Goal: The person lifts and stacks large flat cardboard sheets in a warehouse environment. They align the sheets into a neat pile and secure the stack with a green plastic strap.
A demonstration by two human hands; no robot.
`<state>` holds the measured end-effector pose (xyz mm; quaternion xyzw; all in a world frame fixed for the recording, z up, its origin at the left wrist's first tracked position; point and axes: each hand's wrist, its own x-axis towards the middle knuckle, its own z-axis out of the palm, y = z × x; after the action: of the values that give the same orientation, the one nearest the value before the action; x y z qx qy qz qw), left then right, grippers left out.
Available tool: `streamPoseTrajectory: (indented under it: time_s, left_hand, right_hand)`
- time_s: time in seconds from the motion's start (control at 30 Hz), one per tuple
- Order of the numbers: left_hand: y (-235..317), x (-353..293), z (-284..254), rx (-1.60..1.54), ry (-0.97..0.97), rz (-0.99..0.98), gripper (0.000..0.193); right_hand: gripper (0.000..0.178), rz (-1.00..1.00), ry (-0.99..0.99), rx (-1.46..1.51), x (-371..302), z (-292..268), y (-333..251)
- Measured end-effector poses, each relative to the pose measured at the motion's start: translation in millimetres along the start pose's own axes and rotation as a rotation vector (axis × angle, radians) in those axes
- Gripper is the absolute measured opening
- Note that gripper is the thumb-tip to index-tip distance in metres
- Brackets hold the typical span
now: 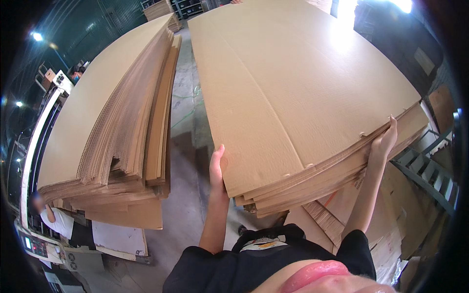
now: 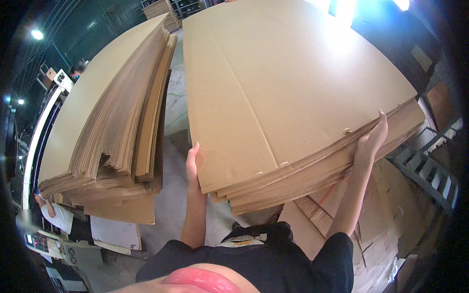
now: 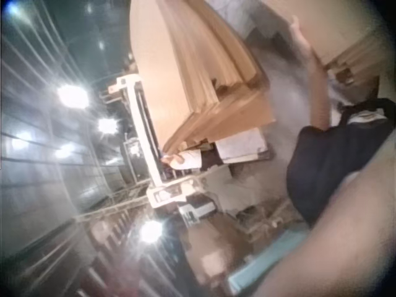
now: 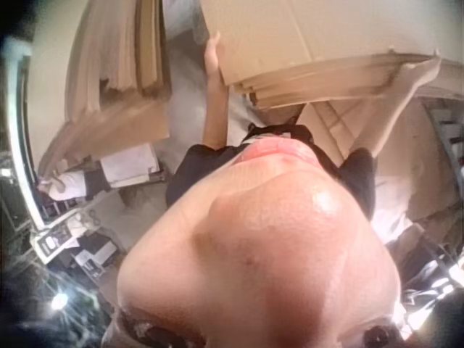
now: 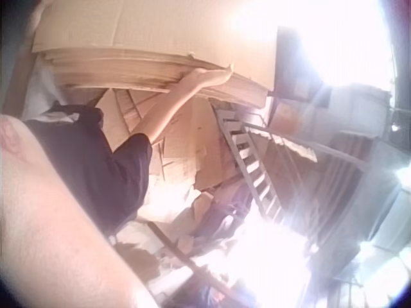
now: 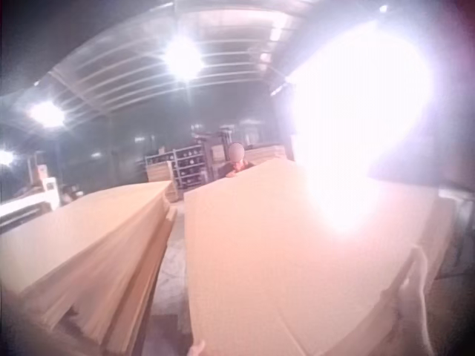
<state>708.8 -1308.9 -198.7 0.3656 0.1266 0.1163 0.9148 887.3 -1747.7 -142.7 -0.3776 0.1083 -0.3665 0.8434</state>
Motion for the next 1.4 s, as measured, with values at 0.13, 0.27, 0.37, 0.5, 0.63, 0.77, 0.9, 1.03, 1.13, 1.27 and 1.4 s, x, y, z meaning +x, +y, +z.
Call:
streamPoseTrajectory:
  time_s: [0.13, 0.27, 0.37, 0.5, 0.63, 0.77, 0.9, 1.03, 1.13, 1.27, 1.4]
  left_hand:
    - [0, 0, -3, -0.002, 0.050, 0.017, 0.053]
    - [12, 5, -2, -0.091, 0.065, 0.019, 0.051]
    - [41, 15, -28, -0.090, 0.029, 0.067, 0.049]
    - [96, 40, -98, -0.003, -0.039, 0.060, 0.045]
    - [141, 74, -143, 0.103, -0.058, 0.035, 0.036]
    - [159, 113, -178, 0.077, -0.098, -0.085, 0.029]
    - [155, 151, -198, -0.010, -0.204, -0.159, 0.030]
    - [147, 147, -199, -0.069, -0.169, -0.192, 0.035]
    - [147, 141, -192, -0.047, -0.194, -0.201, 0.044]
    - [142, 146, -213, -0.025, -0.216, -0.168, 0.050]
    - [137, 128, -210, -0.069, -0.249, -0.194, 0.047]
  right_hand:
    - [0.034, -0.034, 0.057, 0.123, -5, 5, 2]
    - [0.050, -0.043, 0.024, 0.168, -11, -3, 1]
    - [0.072, -0.041, -0.009, 0.188, -70, 20, -3]
    - [0.081, 0.033, -0.030, 0.147, -162, 50, 0]
    - [0.078, -0.001, -0.153, 0.150, -227, 61, 15]
    - [0.080, 0.082, -0.155, 0.123, -242, 41, 20]
    - [0.075, 0.124, -0.129, 0.164, -199, 16, 29]
    - [0.070, 0.168, -0.204, 0.095, -162, 14, 33]
    - [0.069, 0.226, -0.195, 0.091, -133, 5, 31]
    - [0.069, 0.470, -0.220, 0.234, -118, -7, 18]
    - [0.058, 0.586, -0.181, 0.090, -93, -1, 7]
